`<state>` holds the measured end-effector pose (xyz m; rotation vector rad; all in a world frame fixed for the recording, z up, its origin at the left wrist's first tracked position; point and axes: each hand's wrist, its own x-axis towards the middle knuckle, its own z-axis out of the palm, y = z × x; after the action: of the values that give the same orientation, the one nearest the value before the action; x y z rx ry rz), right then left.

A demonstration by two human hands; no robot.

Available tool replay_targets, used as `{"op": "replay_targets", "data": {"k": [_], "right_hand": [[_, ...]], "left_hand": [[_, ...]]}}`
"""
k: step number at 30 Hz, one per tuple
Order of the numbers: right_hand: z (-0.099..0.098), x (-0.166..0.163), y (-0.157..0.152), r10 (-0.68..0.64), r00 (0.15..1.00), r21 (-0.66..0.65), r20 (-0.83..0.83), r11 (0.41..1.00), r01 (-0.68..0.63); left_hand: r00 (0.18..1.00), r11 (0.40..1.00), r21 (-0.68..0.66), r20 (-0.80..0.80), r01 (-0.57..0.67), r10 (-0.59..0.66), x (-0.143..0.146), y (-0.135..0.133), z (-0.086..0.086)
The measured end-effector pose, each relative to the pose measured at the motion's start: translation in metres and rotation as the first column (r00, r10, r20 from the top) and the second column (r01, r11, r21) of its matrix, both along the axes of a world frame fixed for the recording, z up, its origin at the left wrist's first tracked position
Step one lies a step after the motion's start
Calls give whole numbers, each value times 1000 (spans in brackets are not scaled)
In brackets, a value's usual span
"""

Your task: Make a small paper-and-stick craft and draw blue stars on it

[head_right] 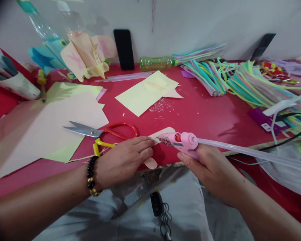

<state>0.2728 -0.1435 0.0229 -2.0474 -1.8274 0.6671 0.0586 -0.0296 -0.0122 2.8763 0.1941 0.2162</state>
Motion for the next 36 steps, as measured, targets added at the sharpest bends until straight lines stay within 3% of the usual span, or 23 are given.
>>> {"op": "replay_targets", "data": {"k": [26, 31, 34, 36], "right_hand": [[2, 10, -19, -24, 998, 66, 65, 998, 20], [5, 11, -22, -169, 970, -31, -175, 986, 167], [6, 11, -16, -343, 903, -139, -260, 938, 316], [2, 15, -9, -441, 848, -144, -294, 898, 416]], "left_hand": [[1000, 999, 32, 12, -11, 11, 0, 0, -2], [1000, 999, 32, 14, -13, 13, -1, 0, -3], [1000, 999, 40, 4, -5, 5, 0, 0, -2], [1000, 999, 44, 1, 3, -3, 0, 1, -1]]}}
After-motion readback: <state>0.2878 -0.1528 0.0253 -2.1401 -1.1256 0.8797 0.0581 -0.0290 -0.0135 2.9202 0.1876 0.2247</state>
